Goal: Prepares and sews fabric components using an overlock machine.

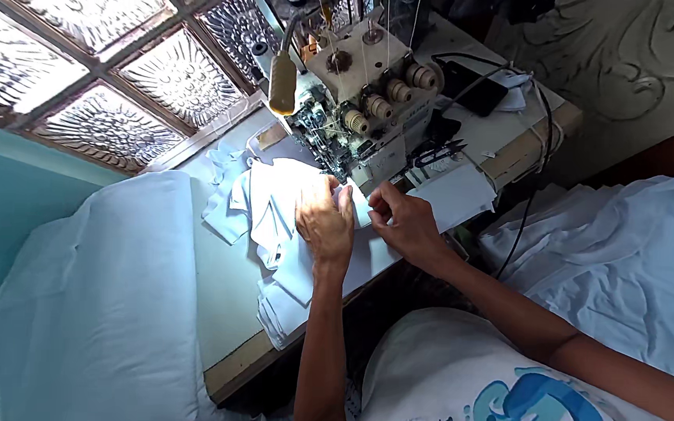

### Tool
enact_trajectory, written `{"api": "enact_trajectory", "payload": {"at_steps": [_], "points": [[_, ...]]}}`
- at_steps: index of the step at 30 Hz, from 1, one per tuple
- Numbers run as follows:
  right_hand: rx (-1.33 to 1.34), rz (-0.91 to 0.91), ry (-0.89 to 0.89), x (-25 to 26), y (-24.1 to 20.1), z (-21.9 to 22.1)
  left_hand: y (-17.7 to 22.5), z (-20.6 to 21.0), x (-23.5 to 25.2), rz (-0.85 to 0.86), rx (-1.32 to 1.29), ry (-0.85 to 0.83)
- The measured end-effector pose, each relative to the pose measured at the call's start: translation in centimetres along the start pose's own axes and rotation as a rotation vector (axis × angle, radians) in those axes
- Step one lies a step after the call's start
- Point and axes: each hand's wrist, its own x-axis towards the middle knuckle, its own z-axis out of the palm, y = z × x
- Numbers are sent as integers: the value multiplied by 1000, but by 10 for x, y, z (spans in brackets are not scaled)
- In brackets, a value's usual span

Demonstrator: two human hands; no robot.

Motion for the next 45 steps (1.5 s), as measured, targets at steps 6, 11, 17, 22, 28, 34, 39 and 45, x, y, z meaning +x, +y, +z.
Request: {"api": "enact_trajectory", "payload": {"at_steps": [6, 11, 17, 22, 28, 34, 39, 45], "points": [[-180, -135, 61, 8, 2, 15, -4, -7, 5, 50, 91, -55], [-368, -175, 49, 12, -2, 22, -19, -5, 36, -61, 153, -80], [-419, -202, 49, 3, 1, 23, -48, -5, 56, -138, 205, -43], [-317, -125, 25, -17, 13, -4, -67, -19, 32, -233, 199, -47], [-375, 225, 87, -34, 72, -65, -92, -16, 7, -430, 28, -145], [-359, 442, 176, -41, 109, -100, -119, -27, 25, -372, 47, -71], [-332, 531, 139, -29, 122, -99, -109, -57, 26, -335, 277, 89], [-356, 564, 45, -10, 126, -101, -93, -94, -20, -285, 180, -256]]}}
